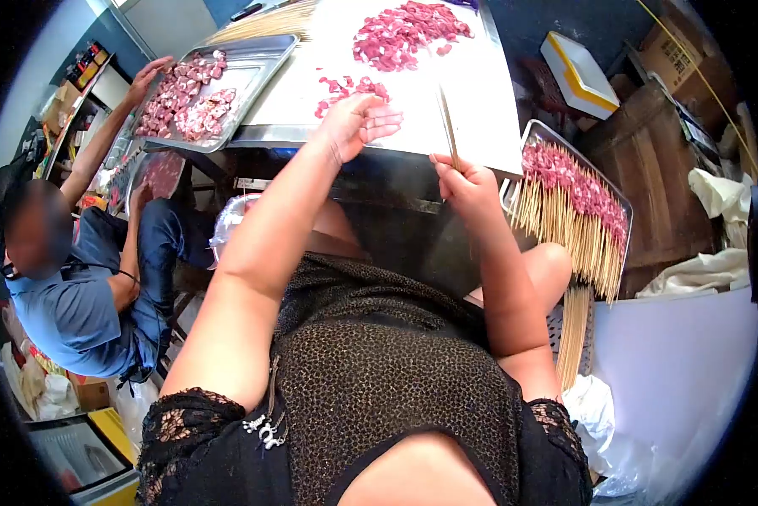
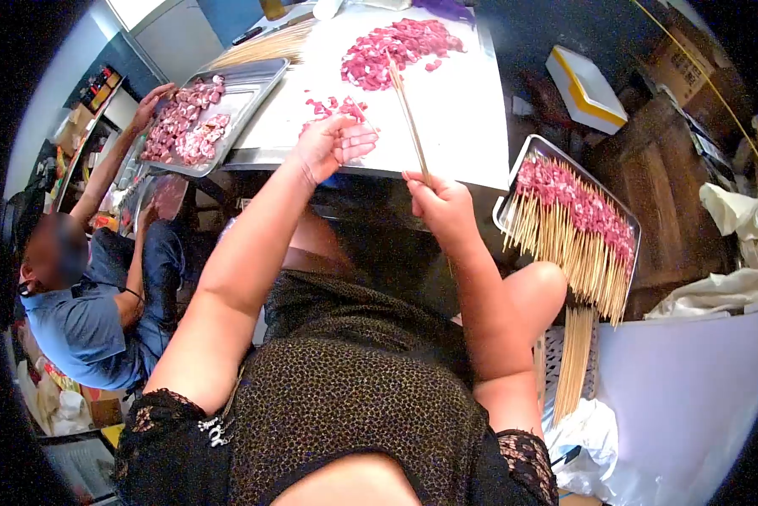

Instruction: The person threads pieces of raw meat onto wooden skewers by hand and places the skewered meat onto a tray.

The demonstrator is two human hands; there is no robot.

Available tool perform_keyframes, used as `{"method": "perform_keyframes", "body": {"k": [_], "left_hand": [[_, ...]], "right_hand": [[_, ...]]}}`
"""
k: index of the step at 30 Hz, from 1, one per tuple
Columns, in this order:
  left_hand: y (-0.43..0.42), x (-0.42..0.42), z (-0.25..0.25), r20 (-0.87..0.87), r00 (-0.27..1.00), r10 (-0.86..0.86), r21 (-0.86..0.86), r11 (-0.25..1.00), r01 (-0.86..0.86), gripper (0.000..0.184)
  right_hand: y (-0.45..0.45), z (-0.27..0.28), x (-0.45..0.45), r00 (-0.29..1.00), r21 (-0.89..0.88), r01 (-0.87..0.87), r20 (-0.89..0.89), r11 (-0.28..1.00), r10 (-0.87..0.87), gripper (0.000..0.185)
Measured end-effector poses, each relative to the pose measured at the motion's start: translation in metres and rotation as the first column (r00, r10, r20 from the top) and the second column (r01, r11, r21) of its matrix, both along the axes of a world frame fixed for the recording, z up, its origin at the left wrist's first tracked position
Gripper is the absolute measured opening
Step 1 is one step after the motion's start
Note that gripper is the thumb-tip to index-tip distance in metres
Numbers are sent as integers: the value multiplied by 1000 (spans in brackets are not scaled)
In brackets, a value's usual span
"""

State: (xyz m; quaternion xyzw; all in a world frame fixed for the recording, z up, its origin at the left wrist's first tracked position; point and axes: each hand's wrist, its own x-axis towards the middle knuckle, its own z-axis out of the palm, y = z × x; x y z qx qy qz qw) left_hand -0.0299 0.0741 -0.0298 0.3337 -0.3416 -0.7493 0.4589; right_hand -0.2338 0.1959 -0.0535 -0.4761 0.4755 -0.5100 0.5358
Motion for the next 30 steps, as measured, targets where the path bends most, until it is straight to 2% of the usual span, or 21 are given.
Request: {"method": "perform_keyframes", "body": {"k": [4, 8, 10, 12, 14, 16, 20, 22, 30], "left_hand": [[8, -4, 5, -105, 993, 58, -6, 998, -59, 20], [4, -22, 3, 54, 993, 101, -88, 992, -96, 24], [-1, -29, -2, 130, 984, 124, -111, 988, -110, 25], [-10, -34, -1, -59, 976, 209, -69, 975, -213, 27], [-13, -37, 2, -86, 969, 230, -36, 972, -234, 28], [-15, -40, 3, -172, 953, 249, 33, 968, -247, 28], [-11, -48, 5, -146, 958, 246, 7, 969, -248, 28], [-11, -50, 6, -154, 939, 307, 11, 951, -309, 28], [-6, -49, 14, -122, 959, 255, -47, 964, -262, 26]], "right_hand": [[-12, -17, 7, 997, -7, 11, -81, 1000, -12, 23], [-11, -32, 1, 997, -31, 59, -50, 998, -60, 22], [-7, -30, -3, 993, -31, 96, 75, 995, -94, 21], [-1, -28, -10, 993, -42, 118, 17, 992, -117, 21], [2, -31, -17, 993, -30, 106, -43, 994, -107, 19], [4, -30, -20, 995, -22, 96, -10, 995, -96, 19], [6, -32, -24, 997, 8, 77, 2, 997, -77, 19], [7, -33, -27, 998, 0, 66, 8, 998, -66, 20], [12, -35, -34, 997, 1, 73, 21, 997, -73, 20]]}}
